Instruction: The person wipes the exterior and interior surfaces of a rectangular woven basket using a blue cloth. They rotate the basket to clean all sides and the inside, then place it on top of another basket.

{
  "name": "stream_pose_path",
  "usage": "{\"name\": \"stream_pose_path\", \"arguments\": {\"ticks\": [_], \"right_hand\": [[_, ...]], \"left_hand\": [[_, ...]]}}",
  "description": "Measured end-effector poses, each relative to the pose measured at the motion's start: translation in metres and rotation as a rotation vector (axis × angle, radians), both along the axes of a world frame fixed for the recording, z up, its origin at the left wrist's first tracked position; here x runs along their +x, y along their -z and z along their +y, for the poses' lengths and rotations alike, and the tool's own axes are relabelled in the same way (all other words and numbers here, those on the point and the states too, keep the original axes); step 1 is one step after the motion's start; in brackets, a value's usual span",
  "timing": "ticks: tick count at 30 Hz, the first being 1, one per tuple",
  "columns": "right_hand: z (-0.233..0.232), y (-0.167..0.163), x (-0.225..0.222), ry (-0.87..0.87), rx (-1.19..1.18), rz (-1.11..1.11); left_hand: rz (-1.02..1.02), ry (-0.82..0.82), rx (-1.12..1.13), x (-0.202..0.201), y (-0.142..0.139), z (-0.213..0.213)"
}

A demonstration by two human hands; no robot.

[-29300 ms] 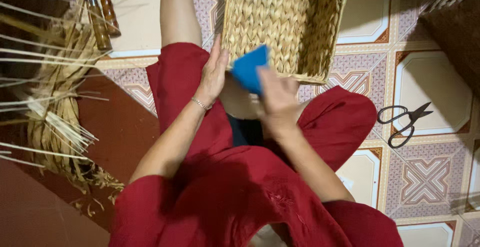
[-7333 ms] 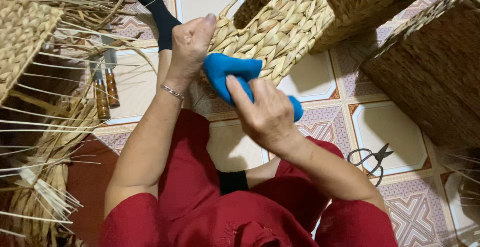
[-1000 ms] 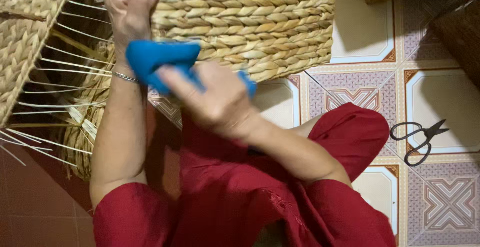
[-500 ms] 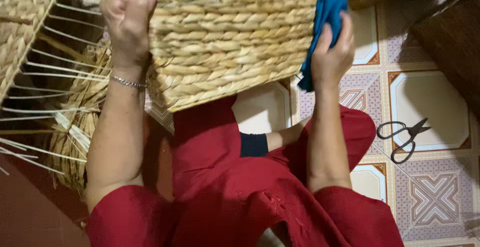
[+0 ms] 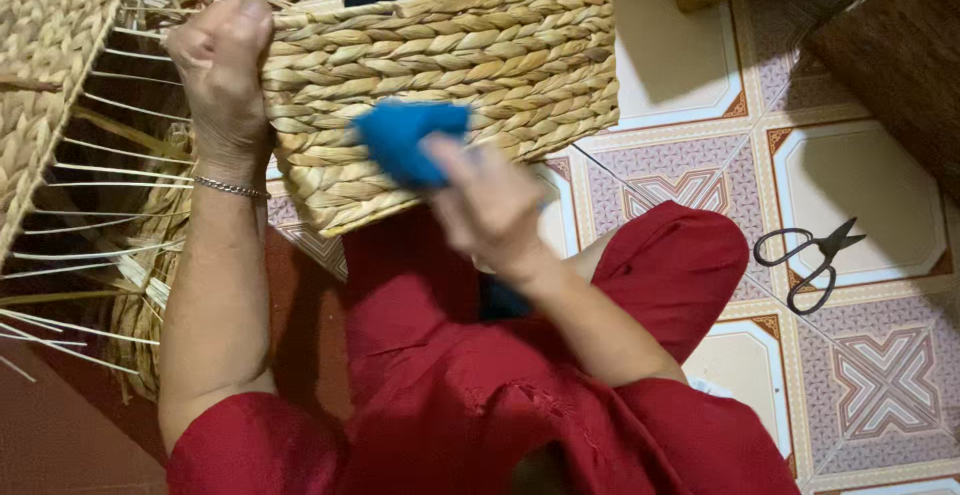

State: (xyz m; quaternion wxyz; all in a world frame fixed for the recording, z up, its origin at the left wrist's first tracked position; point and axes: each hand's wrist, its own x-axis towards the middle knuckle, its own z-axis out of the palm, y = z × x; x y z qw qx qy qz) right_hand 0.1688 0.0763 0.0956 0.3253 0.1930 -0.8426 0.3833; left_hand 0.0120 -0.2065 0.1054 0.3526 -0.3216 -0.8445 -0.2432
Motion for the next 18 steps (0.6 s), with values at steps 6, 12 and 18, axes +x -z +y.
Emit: {"name": "stream_pose_path", "arguments": {"ticks": [6,12,18], "right_hand": [[0.108,0.049,-0.05,0.471,-0.032,-0.166],[0.095,0.045,-0.053,0.476,-0.079,-0.144],[-0.012,-0.02,-0.039,0.095,-0.037,-0.034]], "left_hand": [[-0.377,0.181,0.458,-0.014,0.026,-0.007],[-0.448,0.22,0.666,-0.015,0.009,0.017],[-0.526,0.125,0.687,-0.001,-0.021,0.039]]}}
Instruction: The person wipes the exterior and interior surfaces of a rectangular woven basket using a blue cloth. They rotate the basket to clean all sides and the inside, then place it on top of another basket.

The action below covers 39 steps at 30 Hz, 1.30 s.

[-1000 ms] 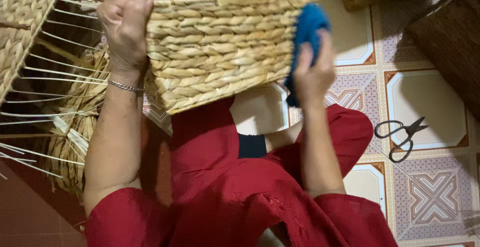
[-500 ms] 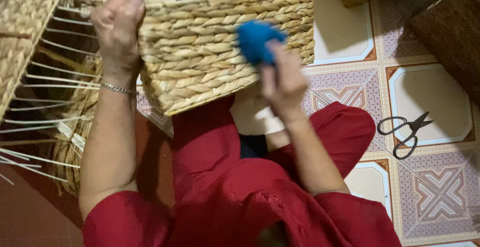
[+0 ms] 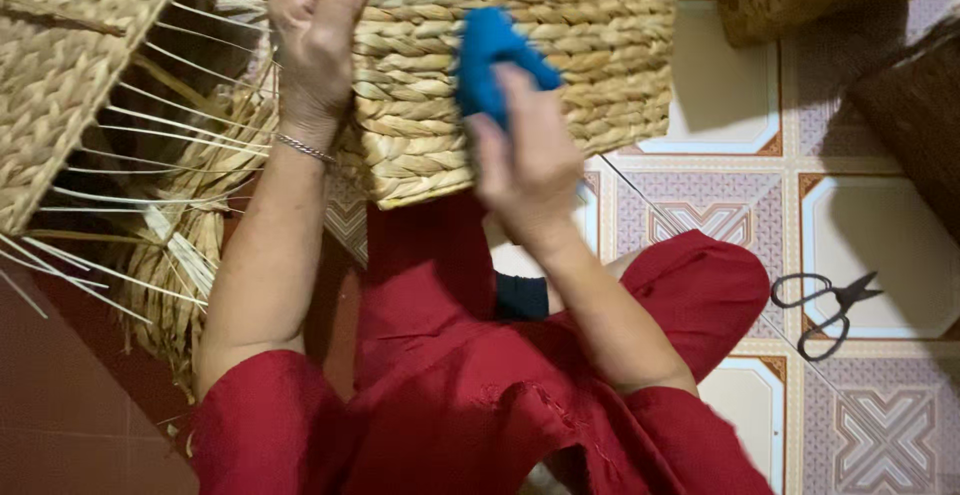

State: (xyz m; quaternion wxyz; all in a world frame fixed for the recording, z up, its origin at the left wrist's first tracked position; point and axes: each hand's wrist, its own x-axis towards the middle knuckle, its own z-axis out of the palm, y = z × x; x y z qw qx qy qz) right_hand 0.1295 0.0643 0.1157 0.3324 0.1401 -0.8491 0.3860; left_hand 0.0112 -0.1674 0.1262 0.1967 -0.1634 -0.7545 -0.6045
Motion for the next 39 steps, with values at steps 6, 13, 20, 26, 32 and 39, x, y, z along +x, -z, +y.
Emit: {"name": "stream_pose_path", "arguments": {"ticks": [6,13,20,26,32,39], "right_hand": [[-0.056,-0.034,0.008,-0.217,0.044,0.152],[0.04,0.026,-0.038,0.143,0.154,0.072],[0.148,0.109,-0.059,0.256,-0.188,-0.129],[0.212,0.171,-0.072,-0.014,-1.004,-0.482],[0.232,0.193,-0.026,-0.187,-1.295,-0.607],[0.328,0.185,-0.006,0.112,-0.893,-0.237]], "left_hand": [[-0.14,0.056,0.061,0.006,-0.005,-0.007],[0.04,0.095,0.018,-0.013,0.014,-0.012],[-0.008,0.106,0.0,-0.002,0.013,-0.011],[0.004,0.125,-0.048,0.02,0.0,-0.008],[0.104,0.263,-0.094,0.051,-0.013,0.034],[0.352,0.488,-0.462,0.037,0.004,0.098]]}}
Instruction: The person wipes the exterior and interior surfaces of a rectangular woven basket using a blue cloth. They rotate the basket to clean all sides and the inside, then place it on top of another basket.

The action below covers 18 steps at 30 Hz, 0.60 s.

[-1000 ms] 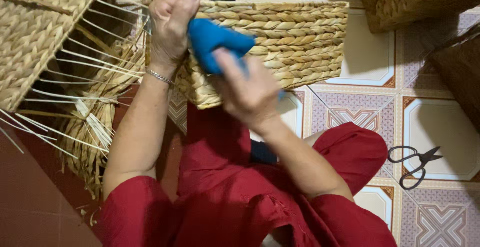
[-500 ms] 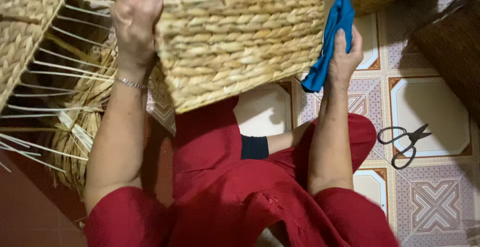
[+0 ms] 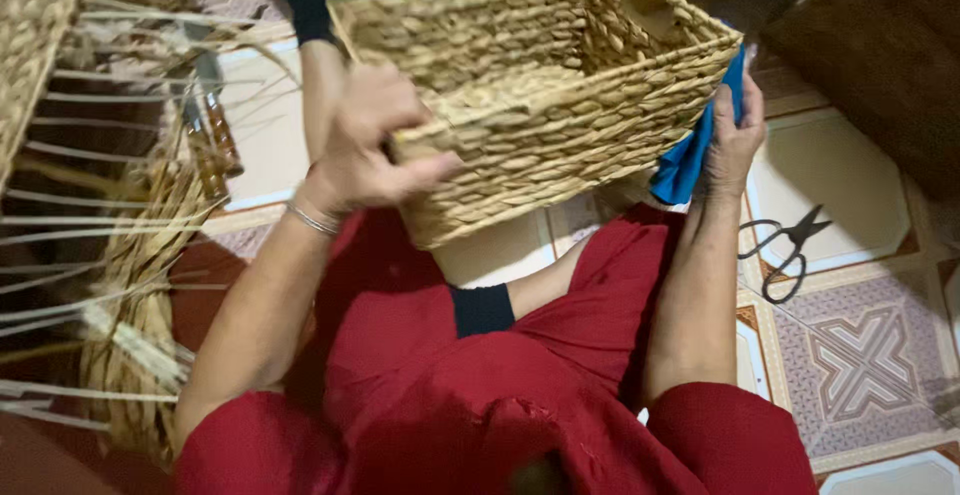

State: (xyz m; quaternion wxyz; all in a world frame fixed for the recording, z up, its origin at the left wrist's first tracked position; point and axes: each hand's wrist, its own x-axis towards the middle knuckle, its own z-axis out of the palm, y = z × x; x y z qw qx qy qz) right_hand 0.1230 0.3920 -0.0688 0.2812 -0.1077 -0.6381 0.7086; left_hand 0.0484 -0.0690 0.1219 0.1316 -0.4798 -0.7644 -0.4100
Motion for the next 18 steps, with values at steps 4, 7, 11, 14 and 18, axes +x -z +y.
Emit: {"name": "stream_pose_path", "arguments": {"ticks": [4,7,11,14,18], "right_hand": [[0.033,0.012,0.007,0.132,0.176,-0.144],[0.028,0.017,0.024,0.251,0.135,-0.152],[-0.005,-0.004,0.06,0.435,-0.126,0.124],[-0.032,-0.036,0.085,0.53,0.557,-0.049],[-0.084,-0.066,0.091,0.317,0.974,-0.287]], "left_hand": [[-0.033,-0.073,-0.093,0.034,0.053,0.034],[0.008,-0.086,-0.147,0.078,0.082,0.024],[0.068,-0.06,-0.256,0.114,0.115,0.024],[0.121,-0.069,-0.326,0.111,0.13,0.023],[0.113,-0.064,-0.366,0.109,0.138,0.02]]}}
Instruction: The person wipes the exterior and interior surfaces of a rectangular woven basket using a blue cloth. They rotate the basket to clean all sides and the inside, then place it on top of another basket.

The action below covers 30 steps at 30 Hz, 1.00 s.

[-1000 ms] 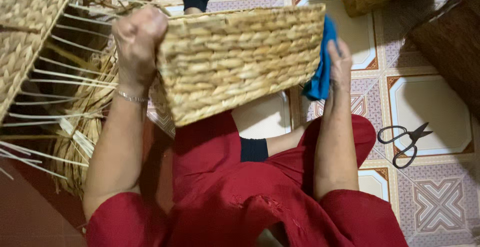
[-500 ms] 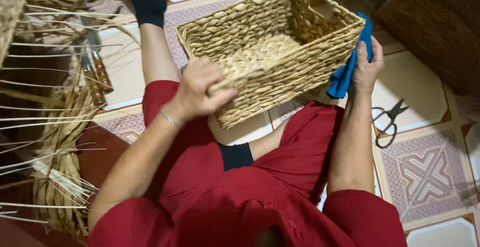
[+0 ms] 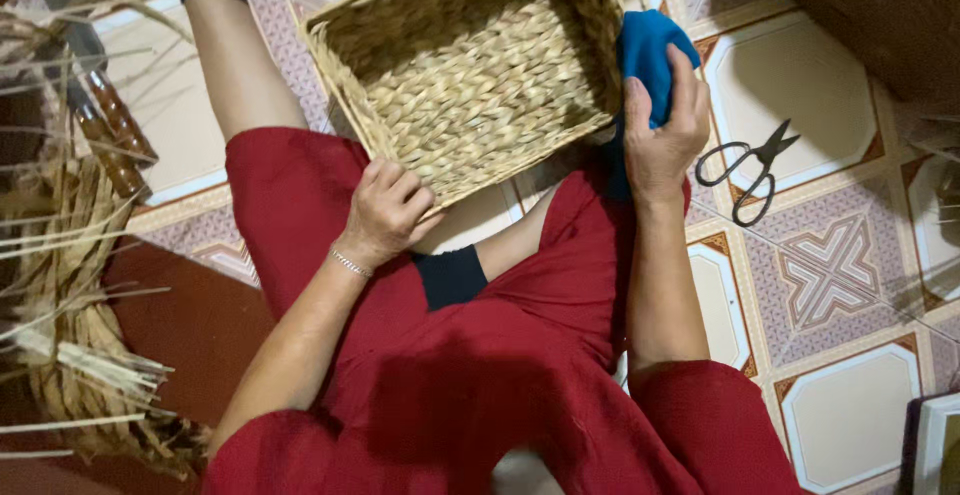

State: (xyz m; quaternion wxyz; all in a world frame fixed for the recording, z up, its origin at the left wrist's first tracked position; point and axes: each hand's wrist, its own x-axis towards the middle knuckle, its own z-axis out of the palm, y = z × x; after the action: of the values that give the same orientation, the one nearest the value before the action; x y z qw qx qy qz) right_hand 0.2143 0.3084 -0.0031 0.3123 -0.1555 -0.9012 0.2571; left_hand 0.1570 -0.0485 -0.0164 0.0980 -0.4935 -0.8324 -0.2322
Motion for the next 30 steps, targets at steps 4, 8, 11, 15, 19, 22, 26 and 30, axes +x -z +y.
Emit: {"name": "stream_pose_path", "arguments": {"ticks": [4,8,11,15,19,22,26,30], "right_hand": [[-0.064,-0.022,0.011,-0.069,0.078,-0.091],[-0.152,-0.032,0.037,-0.367,0.09,-0.124],[-0.168,-0.034,0.045,-0.523,0.159,-0.059],[-0.092,-0.028,0.035,-0.27,0.367,-0.169],[0.002,-0.025,0.028,-0.066,0.326,-0.207],[0.019,-0.025,0.023,-0.017,0.3,-0.18],[-0.049,-0.023,0.019,-0.195,0.272,-0.109],[-0.158,-0.021,0.04,-0.482,0.13,-0.148]], "left_hand": [[-0.078,-0.048,-0.007,0.009,-0.002,-0.001],[-0.061,-0.15,0.023,0.015,-0.008,0.005],[-0.117,-0.175,0.017,0.021,-0.014,0.005],[-0.105,-0.212,-0.006,0.026,-0.018,-0.001],[-0.173,-0.152,0.087,0.024,-0.01,0.0],[-0.185,-0.157,0.113,0.024,0.0,0.005],[-0.172,-0.155,0.076,0.026,0.009,0.003],[-0.193,-0.128,0.07,0.026,0.011,-0.004]]}}
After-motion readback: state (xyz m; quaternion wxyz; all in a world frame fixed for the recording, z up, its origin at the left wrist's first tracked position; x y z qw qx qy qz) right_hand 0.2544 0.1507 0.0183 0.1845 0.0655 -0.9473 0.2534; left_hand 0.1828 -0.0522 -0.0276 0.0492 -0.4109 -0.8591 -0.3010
